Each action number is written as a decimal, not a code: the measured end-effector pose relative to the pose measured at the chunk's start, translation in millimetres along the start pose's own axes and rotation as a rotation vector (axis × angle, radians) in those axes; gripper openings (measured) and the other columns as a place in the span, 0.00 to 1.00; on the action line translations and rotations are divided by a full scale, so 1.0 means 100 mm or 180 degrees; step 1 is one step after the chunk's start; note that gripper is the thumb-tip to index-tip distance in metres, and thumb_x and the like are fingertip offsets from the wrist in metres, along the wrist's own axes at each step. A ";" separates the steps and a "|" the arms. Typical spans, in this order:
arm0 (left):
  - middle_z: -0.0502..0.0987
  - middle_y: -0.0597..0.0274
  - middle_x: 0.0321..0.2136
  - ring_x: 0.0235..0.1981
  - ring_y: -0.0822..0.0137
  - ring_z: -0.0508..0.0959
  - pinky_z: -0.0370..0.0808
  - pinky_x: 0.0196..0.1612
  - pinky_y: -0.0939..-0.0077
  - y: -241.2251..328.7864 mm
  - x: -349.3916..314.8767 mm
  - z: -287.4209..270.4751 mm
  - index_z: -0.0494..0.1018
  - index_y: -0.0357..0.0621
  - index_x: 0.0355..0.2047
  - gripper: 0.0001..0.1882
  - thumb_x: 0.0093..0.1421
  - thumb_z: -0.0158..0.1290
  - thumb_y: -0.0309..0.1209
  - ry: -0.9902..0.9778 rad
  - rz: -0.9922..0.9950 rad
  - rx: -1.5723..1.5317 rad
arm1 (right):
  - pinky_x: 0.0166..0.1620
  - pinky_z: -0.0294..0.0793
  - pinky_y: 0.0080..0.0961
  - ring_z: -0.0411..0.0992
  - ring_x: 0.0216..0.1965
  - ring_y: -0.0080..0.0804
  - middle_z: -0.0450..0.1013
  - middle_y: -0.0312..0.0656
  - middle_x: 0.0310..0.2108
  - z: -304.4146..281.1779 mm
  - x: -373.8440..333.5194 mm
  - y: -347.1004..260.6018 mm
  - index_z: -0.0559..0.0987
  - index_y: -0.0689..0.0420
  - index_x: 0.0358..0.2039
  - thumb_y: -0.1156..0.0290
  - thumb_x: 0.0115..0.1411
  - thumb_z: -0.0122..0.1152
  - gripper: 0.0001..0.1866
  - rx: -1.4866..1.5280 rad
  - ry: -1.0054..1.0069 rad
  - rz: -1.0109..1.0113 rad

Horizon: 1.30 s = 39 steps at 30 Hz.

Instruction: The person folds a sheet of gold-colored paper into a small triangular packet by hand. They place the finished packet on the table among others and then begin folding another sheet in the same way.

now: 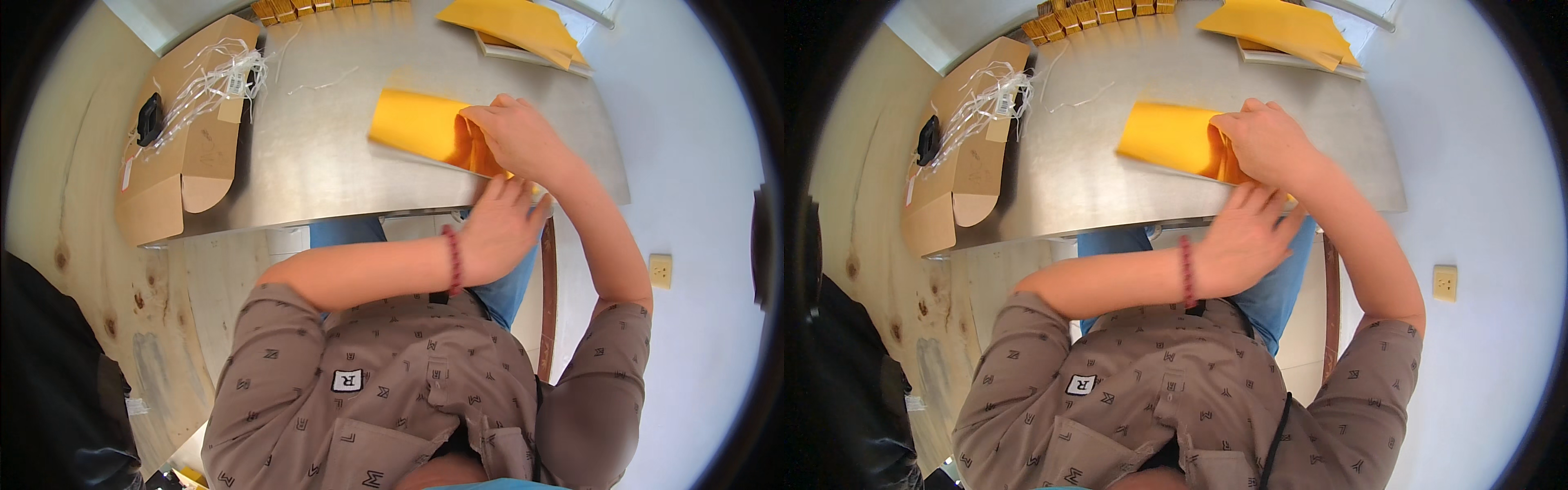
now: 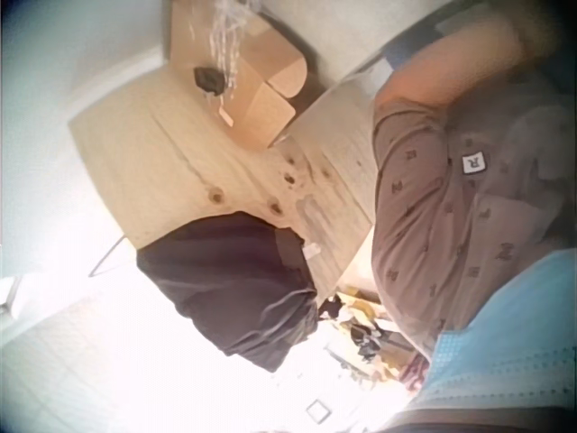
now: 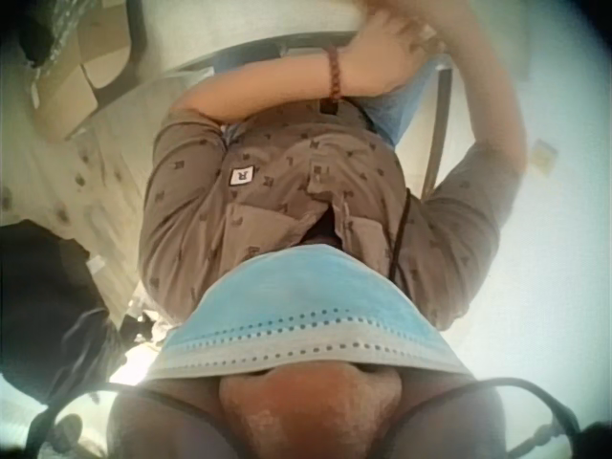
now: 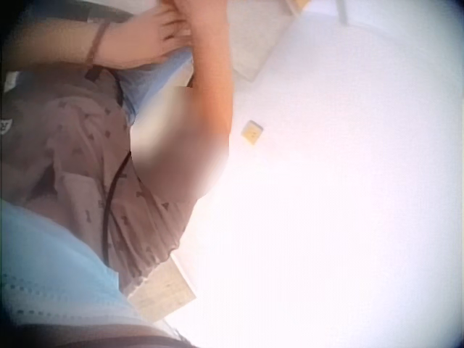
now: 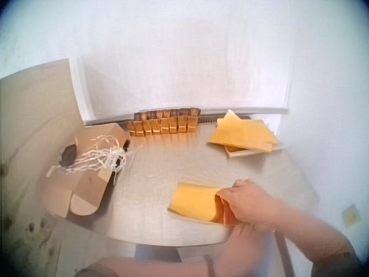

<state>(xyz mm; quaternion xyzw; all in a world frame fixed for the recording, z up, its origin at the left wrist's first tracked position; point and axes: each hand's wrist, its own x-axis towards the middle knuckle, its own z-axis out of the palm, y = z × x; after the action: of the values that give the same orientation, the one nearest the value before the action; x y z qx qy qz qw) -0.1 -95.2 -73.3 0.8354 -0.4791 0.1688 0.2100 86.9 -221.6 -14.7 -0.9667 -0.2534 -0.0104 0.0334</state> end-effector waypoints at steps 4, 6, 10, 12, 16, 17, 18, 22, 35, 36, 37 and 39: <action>0.76 0.48 0.49 0.56 0.50 0.72 0.63 0.64 0.49 0.13 0.48 0.27 0.74 0.37 0.55 0.25 0.60 0.59 0.36 0.0083 -0.0433 -0.1941 | 0.53 0.77 0.38 0.75 0.50 0.46 0.83 0.44 0.42 0.05 0.08 -0.12 0.81 0.56 0.45 0.79 0.60 0.53 0.15 0.0190 0.0036 0.0476; 0.76 0.50 0.50 0.56 0.54 0.74 0.67 0.60 0.54 0.20 0.33 0.07 0.75 0.40 0.50 0.21 0.61 0.60 0.38 0.0058 0.0107 -0.1184 | 0.51 0.78 0.38 0.76 0.49 0.48 0.82 0.46 0.42 0.14 0.02 -0.16 0.81 0.57 0.46 0.78 0.60 0.54 0.14 0.0350 0.0289 0.0522; 0.81 0.53 0.44 0.47 0.55 0.80 0.77 0.45 0.61 -0.12 -0.18 -0.67 0.77 0.43 0.42 0.13 0.62 0.60 0.38 -0.1986 0.0145 -0.1314 | 0.54 0.77 0.39 0.75 0.52 0.49 0.81 0.47 0.47 0.37 -0.15 -0.23 0.80 0.59 0.50 0.75 0.64 0.55 0.15 0.0472 0.1085 0.0415; 0.82 0.53 0.37 0.40 0.52 0.81 0.79 0.39 0.60 -0.48 -0.26 -0.95 0.78 0.43 0.38 0.10 0.63 0.59 0.37 -0.1715 -0.0514 -0.1229 | 0.57 0.75 0.40 0.72 0.56 0.51 0.79 0.47 0.53 0.48 -0.22 -0.30 0.78 0.58 0.55 0.74 0.68 0.53 0.17 0.0547 0.1347 0.0434; 0.82 0.53 0.39 0.44 0.52 0.80 0.79 0.46 0.62 -1.09 -0.01 -0.88 0.78 0.43 0.44 0.09 0.66 0.55 0.29 -0.0119 -0.0458 -0.0596 | 0.62 0.72 0.38 0.71 0.59 0.49 0.77 0.48 0.56 0.61 -0.28 -0.45 0.79 0.61 0.54 0.71 0.66 0.58 0.17 0.0481 0.1634 0.0548; 0.82 0.54 0.41 0.46 0.52 0.79 0.78 0.49 0.63 -1.21 0.08 -0.77 0.77 0.43 0.47 0.10 0.66 0.54 0.27 0.0049 -0.0224 -0.0544 | 0.63 0.71 0.39 0.71 0.60 0.50 0.76 0.48 0.58 0.62 -0.28 -0.47 0.79 0.61 0.54 0.71 0.66 0.58 0.17 0.0484 0.1628 0.0571; 0.82 0.54 0.42 0.49 0.53 0.79 0.78 0.51 0.64 -1.32 0.15 -0.66 0.77 0.43 0.49 0.12 0.66 0.54 0.26 0.0001 -0.0155 -0.0465 | 0.64 0.70 0.39 0.70 0.60 0.50 0.75 0.49 0.59 0.62 -0.28 -0.47 0.79 0.61 0.54 0.71 0.66 0.58 0.17 0.0492 0.1607 0.0616; 0.82 0.59 0.49 0.53 0.54 0.77 0.75 0.57 0.64 -1.70 0.33 -0.30 0.76 0.44 0.54 0.17 0.64 0.54 0.28 -0.0277 0.0344 0.0000 | 0.63 0.71 0.41 0.70 0.61 0.51 0.75 0.51 0.58 0.60 -0.30 -0.47 0.78 0.61 0.56 0.70 0.66 0.59 0.19 0.0726 0.1673 0.0582; 0.78 0.58 0.54 0.55 0.54 0.75 0.72 0.62 0.63 -1.98 -0.34 -0.76 0.77 0.46 0.51 0.16 0.66 0.59 0.36 -0.0497 0.0274 -0.0168 | 0.66 0.67 0.46 0.64 0.64 0.59 0.71 0.50 0.60 0.58 -0.38 -0.47 0.82 0.48 0.54 0.58 0.60 0.70 0.23 0.0779 0.1418 0.0167; 0.78 0.58 0.54 0.55 0.54 0.75 0.72 0.61 0.63 -1.96 -0.39 -0.80 0.77 0.46 0.51 0.16 0.65 0.59 0.36 -0.0487 0.0243 -0.0097 | 0.66 0.67 0.46 0.64 0.64 0.59 0.71 0.50 0.60 0.57 -0.38 -0.47 0.82 0.49 0.54 0.57 0.60 0.70 0.22 0.0771 0.1401 0.0143; 0.78 0.58 0.54 0.55 0.54 0.75 0.72 0.61 0.63 -1.93 -0.45 -0.84 0.77 0.46 0.51 0.16 0.65 0.59 0.37 -0.0533 0.0170 -0.0016 | 0.66 0.67 0.46 0.64 0.64 0.59 0.71 0.50 0.61 0.56 -0.38 -0.48 0.82 0.50 0.53 0.57 0.60 0.70 0.22 0.0794 0.1299 0.0207; 0.78 0.58 0.54 0.57 0.54 0.74 0.71 0.62 0.62 -1.81 -0.57 -0.89 0.76 0.45 0.53 0.18 0.65 0.59 0.37 -0.0580 0.0054 0.0011 | 0.67 0.66 0.46 0.64 0.65 0.58 0.71 0.49 0.61 0.51 -0.43 -0.50 0.82 0.50 0.53 0.56 0.58 0.71 0.24 0.0823 0.1292 0.0029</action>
<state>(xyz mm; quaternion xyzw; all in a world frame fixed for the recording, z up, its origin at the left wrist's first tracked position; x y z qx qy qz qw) 122.6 73.4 -58.8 0.8435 -0.5030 0.0946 0.1626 24.9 -195.6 -64.4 -0.9337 -0.2363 -0.1718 0.2072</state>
